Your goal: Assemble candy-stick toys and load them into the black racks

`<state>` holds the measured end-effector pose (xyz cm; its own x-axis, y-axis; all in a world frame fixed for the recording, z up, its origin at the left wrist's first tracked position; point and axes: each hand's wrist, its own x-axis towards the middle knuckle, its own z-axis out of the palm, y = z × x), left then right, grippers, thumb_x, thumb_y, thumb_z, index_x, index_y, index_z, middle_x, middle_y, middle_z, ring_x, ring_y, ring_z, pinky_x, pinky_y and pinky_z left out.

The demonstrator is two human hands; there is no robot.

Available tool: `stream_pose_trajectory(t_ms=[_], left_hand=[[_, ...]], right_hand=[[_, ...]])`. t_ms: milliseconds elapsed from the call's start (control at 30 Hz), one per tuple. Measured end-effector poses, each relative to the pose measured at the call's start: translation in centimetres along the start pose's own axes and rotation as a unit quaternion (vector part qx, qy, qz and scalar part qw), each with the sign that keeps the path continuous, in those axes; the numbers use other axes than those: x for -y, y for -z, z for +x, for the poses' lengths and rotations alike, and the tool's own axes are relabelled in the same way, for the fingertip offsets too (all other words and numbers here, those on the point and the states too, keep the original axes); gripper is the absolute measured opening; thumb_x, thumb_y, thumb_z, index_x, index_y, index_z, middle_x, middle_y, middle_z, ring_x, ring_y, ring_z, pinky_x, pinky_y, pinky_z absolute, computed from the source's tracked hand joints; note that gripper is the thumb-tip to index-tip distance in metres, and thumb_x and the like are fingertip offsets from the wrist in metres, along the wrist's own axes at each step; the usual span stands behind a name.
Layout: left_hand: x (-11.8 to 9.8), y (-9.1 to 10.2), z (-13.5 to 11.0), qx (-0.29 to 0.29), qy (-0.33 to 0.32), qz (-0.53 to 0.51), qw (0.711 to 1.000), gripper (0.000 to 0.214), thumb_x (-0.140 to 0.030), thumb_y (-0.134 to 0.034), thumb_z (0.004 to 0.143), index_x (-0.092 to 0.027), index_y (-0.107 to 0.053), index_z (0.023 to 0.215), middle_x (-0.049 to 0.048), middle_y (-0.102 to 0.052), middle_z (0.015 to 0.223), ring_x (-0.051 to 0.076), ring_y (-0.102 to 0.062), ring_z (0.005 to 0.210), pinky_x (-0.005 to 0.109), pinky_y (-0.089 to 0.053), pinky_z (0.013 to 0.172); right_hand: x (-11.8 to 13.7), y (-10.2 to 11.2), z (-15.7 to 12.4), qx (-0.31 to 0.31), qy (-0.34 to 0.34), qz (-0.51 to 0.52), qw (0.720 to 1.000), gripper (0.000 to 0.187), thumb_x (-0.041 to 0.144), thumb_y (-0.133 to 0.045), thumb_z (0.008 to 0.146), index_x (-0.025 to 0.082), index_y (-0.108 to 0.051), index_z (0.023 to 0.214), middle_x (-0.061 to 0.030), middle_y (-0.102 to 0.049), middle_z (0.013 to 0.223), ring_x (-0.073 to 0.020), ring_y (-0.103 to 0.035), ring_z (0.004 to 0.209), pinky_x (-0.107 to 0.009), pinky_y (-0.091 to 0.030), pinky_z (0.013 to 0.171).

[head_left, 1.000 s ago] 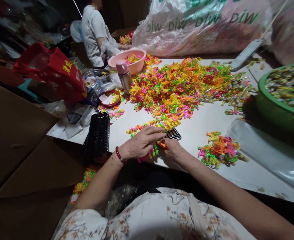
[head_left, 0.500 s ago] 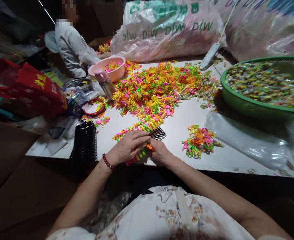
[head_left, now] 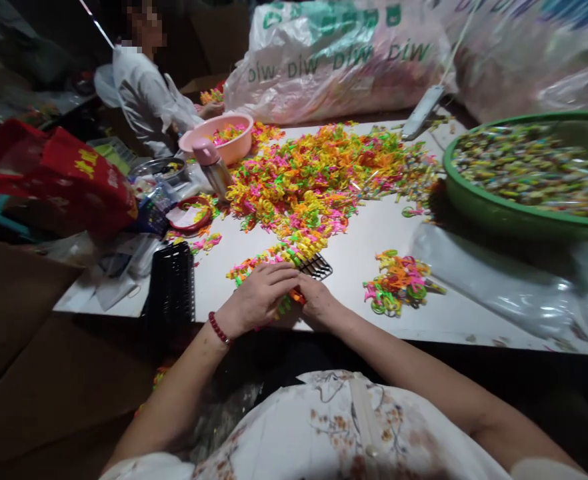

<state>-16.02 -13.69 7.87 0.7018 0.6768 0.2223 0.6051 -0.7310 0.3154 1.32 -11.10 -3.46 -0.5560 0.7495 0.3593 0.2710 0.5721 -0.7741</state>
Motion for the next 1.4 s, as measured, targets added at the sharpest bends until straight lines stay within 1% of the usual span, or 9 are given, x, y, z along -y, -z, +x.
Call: stream_pose_trajectory(t_ms=[167,333,533,633,800,967,1033,1233,1400], left_hand=[[-1.4,-0.2,-0.2,0.012,0.002,0.028,1.000,0.027,-0.019,-0.048,0.092,-0.019,-0.058,0.117,0.0089,-0.064,0.120,0.024,-0.048,0.125,0.045,-0.040,0.106],[-1.1,-1.1,0.0,0.020,0.014,0.024,0.999,0.016,-0.020,-0.044,0.095,-0.018,-0.059,0.098,0.0081,-0.062,0.104,0.021,-0.053,0.111,0.041,-0.043,0.101],[-0.8,-1.2,0.3,0.033,0.020,0.025,0.999,0.018,-0.023,-0.043,0.096,-0.017,-0.058,0.090,0.0069,-0.060,0.094,0.020,-0.054,0.099,0.040,-0.047,0.092],[-0.7,-1.2,0.2,0.030,0.007,0.024,0.999,0.015,-0.025,-0.047,0.095,-0.018,-0.059,0.092,0.0069,-0.060,0.096,0.020,-0.054,0.103,0.039,-0.047,0.093],[-0.4,-1.2,0.0,-0.006,-0.029,0.029,0.999,0.012,-0.025,-0.053,0.093,-0.020,-0.062,0.099,0.0083,-0.060,0.113,0.022,-0.050,0.118,0.040,-0.045,0.102],[-0.5,-1.4,0.4,-0.009,-0.034,0.024,0.999,0.009,-0.021,-0.054,0.092,-0.019,-0.062,0.093,0.0054,-0.064,0.094,0.021,-0.053,0.112,0.039,-0.046,0.100],[-0.5,-1.4,0.5,-0.013,-0.032,0.024,0.999,0.010,-0.019,-0.053,0.092,-0.018,-0.062,0.089,0.0056,-0.063,0.094,0.020,-0.054,0.110,0.038,-0.047,0.098],[-0.6,-1.5,0.0,-0.046,-0.023,0.043,0.998,0.009,-0.019,-0.054,0.091,-0.018,-0.062,0.089,0.0077,-0.061,0.106,0.021,-0.052,0.114,0.040,-0.047,0.100],[-0.8,-1.2,-0.1,-0.055,-0.012,0.057,0.997,0.010,-0.021,-0.054,0.091,-0.018,-0.063,0.091,0.0068,-0.063,0.098,0.021,-0.054,0.105,0.040,-0.048,0.095]], right_hand=[[2.4,1.7,-1.2,0.013,-0.008,-0.021,1.000,0.038,0.002,-0.053,0.078,0.017,-0.059,0.112,-0.0110,-0.061,0.113,-0.0213,-0.057,0.111,-0.036,-0.048,0.096],[4.4,8.4,-6.0,-0.014,-0.037,-0.156,0.987,0.031,0.014,-0.049,0.090,0.019,-0.057,0.120,-0.0137,-0.055,0.126,-0.0211,-0.058,0.111,-0.036,-0.050,0.095],[1.3,18.8,-12.1,-0.198,-0.154,-0.350,0.903,0.021,0.025,-0.050,0.092,0.019,-0.066,0.104,-0.0096,-0.064,0.103,-0.0223,-0.064,0.094,-0.037,-0.052,0.088],[-1.0,21.2,-14.0,-0.176,-0.226,-0.393,0.874,0.022,0.029,-0.054,0.089,0.017,-0.068,0.101,-0.0099,-0.064,0.101,-0.0216,-0.064,0.083,-0.036,-0.052,0.080],[-2.6,20.6,-14.6,-0.096,-0.249,-0.415,0.870,0.020,0.027,-0.049,0.092,0.018,-0.067,0.091,-0.0079,-0.063,0.093,-0.0187,-0.062,0.074,-0.030,-0.049,0.068],[-1.7,20.3,-13.8,-0.191,-0.212,-0.501,0.817,0.019,0.020,-0.043,0.094,0.015,-0.061,0.092,-0.0110,-0.063,0.088,-0.0217,-0.060,0.075,-0.031,-0.046,0.068],[-1.4,20.3,-13.1,-0.223,-0.186,-0.502,0.815,0.018,0.020,-0.043,0.094,0.014,-0.060,0.095,-0.0116,-0.064,0.088,-0.0227,-0.061,0.078,-0.032,-0.047,0.071],[0.4,17.9,-9.1,-0.219,-0.118,-0.365,0.897,0.018,0.018,-0.043,0.092,0.016,-0.058,0.101,-0.0100,-0.066,0.090,-0.0214,-0.063,0.084,-0.032,-0.048,0.078],[2.5,13.0,-5.1,-0.147,-0.164,-0.166,0.961,0.018,0.022,-0.045,0.089,0.018,-0.058,0.101,-0.0027,-0.064,0.078,-0.0162,-0.058,0.067,-0.027,-0.045,0.064]])
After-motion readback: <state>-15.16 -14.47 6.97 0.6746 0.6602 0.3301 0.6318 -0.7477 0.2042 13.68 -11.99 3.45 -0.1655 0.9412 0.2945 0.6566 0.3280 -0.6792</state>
